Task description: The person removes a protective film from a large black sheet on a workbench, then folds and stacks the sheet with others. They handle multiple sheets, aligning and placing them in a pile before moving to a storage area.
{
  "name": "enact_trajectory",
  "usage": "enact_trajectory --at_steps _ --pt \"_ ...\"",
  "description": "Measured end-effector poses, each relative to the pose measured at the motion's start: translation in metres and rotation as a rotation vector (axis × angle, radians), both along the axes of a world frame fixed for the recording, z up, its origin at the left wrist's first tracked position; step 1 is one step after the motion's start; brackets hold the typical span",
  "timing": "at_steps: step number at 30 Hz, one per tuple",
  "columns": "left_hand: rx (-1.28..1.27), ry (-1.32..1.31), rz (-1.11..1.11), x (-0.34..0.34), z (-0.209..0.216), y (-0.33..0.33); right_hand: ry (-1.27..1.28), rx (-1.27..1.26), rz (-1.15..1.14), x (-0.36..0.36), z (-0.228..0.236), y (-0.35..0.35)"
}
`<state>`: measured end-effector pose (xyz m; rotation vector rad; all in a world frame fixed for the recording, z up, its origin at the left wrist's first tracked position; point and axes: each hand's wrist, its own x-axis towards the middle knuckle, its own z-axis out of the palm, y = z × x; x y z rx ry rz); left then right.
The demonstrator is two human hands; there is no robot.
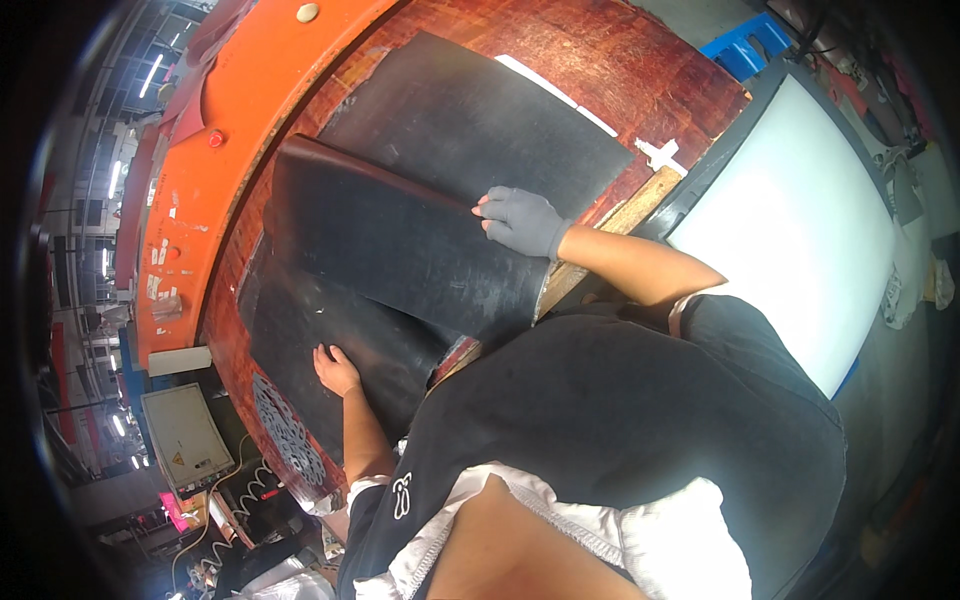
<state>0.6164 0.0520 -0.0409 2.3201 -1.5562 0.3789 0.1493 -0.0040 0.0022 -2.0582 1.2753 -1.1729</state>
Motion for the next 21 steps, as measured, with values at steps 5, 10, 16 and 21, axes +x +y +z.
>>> enact_trajectory --at_steps 5,10,16,21 --pt "-0.021 -0.009 -0.005 0.002 -0.002 0.0 0.066 -0.042 -0.003 -0.002 0.0 0.005" --pt "-0.01 0.051 0.007 0.005 -0.005 0.0 -0.018 -0.028 -0.047 0.001 -0.004 0.004" --pt "-0.004 0.045 0.013 0.006 -0.006 -0.001 -0.072 0.213 -0.056 0.0 -0.005 -0.015" --pt "-0.005 0.042 0.012 0.007 -0.006 -0.001 0.087 0.195 -0.021 0.001 0.0 -0.018"
